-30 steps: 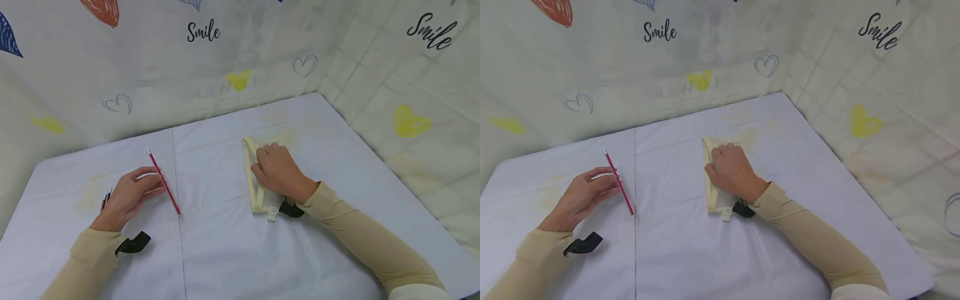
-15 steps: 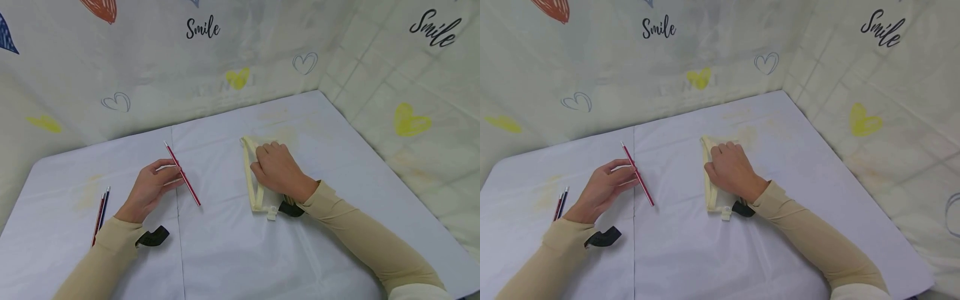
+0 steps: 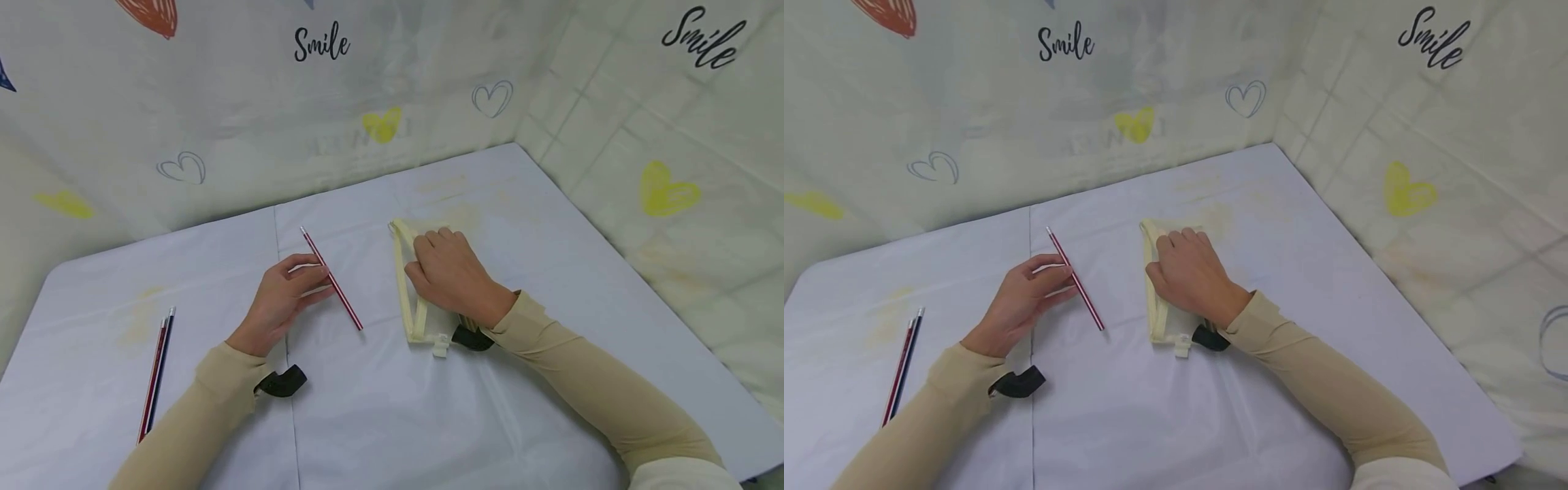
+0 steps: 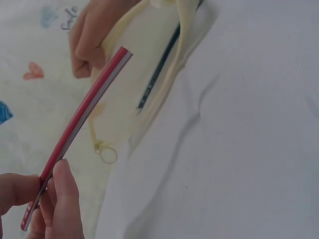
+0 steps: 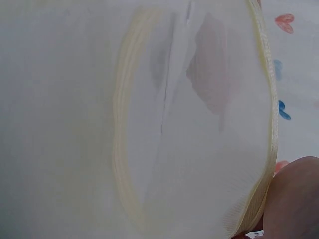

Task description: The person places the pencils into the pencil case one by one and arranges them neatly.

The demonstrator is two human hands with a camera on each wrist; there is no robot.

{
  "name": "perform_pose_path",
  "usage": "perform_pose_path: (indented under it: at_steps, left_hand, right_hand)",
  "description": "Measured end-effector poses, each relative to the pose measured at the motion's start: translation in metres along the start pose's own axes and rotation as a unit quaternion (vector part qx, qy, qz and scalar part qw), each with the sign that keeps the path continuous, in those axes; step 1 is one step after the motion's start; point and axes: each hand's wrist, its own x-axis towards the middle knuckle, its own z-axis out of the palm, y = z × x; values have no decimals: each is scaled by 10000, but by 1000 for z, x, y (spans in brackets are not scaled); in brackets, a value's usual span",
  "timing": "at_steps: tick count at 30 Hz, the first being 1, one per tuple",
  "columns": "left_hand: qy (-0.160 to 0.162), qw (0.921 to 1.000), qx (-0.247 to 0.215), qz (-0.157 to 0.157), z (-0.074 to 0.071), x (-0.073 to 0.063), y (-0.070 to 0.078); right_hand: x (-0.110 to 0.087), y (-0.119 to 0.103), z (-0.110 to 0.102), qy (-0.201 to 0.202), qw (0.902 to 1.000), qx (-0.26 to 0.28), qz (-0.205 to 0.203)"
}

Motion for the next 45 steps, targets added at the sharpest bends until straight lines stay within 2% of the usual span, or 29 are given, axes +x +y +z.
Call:
perform_pose_path:
  at_steps: [4, 11, 21, 32, 38, 45]
  left_hand:
    - [-1, 10000, -64, 45, 12, 6, -3]
    - [123, 9994, -326, 1, 37, 16, -11]
    - [-15, 9987, -513, 78, 63, 25, -16]
    - [-227, 9987, -462, 17, 83, 33, -24]
    - [-421, 9988, -244, -35, 91, 35, -26]
    - [-427, 9989, 96, -162, 97, 39, -27]
  right_hand:
    - [1, 0, 0, -47, 10000, -28, 26]
    - [2, -1, -3, 102, 9999, -14, -68]
    - [2, 0, -2, -198, 9997, -69, 153]
    - [3, -1, -2, -157, 9997, -64, 187]
    - [3, -1, -2, -167, 9996, -47, 202]
    - [3, -2, -4, -274, 9993, -28, 254]
